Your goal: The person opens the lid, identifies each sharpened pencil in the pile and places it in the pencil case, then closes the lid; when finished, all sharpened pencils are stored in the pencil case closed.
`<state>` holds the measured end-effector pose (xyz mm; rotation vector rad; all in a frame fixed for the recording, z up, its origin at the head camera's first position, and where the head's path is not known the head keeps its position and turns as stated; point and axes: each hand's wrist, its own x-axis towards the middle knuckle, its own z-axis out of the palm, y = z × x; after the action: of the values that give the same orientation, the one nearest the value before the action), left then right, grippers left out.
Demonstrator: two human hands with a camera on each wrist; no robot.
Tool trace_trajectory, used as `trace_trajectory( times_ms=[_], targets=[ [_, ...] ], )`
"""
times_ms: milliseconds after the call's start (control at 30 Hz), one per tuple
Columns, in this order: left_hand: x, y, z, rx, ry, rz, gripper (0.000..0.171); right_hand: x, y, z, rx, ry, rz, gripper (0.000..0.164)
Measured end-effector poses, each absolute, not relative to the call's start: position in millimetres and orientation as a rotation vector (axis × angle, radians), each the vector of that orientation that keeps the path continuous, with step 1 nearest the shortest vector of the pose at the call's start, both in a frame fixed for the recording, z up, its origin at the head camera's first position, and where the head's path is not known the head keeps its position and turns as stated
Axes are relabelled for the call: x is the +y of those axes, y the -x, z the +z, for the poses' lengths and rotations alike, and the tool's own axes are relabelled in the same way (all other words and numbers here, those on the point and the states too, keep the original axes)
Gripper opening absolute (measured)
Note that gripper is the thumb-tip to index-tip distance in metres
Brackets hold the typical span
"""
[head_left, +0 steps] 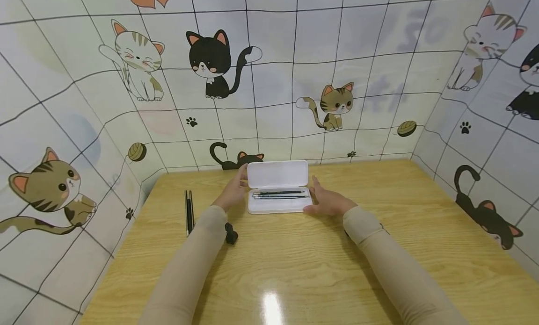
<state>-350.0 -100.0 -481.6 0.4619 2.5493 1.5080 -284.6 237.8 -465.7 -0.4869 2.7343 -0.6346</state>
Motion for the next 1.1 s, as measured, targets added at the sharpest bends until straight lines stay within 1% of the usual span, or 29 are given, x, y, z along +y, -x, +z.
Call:
trace_trajectory(
  times_ms=[167,333,433,567,633,933,1100],
  targets=[
    [-100.7,348.7,-479.6,2.552,-0.436,1.524,0.085,239.4,285.7,-465.8,2.730,0.499,-0.606,0.114],
    [-101.2,345.4,-474.2,2.581,-0.427,1.541,0.073,242.0,287.6,-468.0,2.734,0.511,-0.600,0.115],
    [-101.8,342.4,-469.8,2.638,-0.440,1.534,0.064,242.6,288.8,-469.1,2.736,0.517,-0.605,0.116],
    [-101.9,338.9,-463.4,2.746,-0.447,1.520,0.044,242.8,289.0,-469.7,2.729,0.515,-0.617,0.116],
    [-101.4,337.7,-460.7,2.762,-0.438,1.548,0.038,242.9,288.4,-469.5,2.725,0.511,-0.625,0.116],
    [-101.0,333.9,-456.6,2.848,-0.462,1.560,0.027,241.8,289.3,-468.9,2.726,0.514,-0.604,0.116],
    [-102.2,330.9,-456.2,2.922,-0.485,1.432,0.032,241.7,288.8,-467.9,2.718,0.504,-0.594,0.116]
  ],
)
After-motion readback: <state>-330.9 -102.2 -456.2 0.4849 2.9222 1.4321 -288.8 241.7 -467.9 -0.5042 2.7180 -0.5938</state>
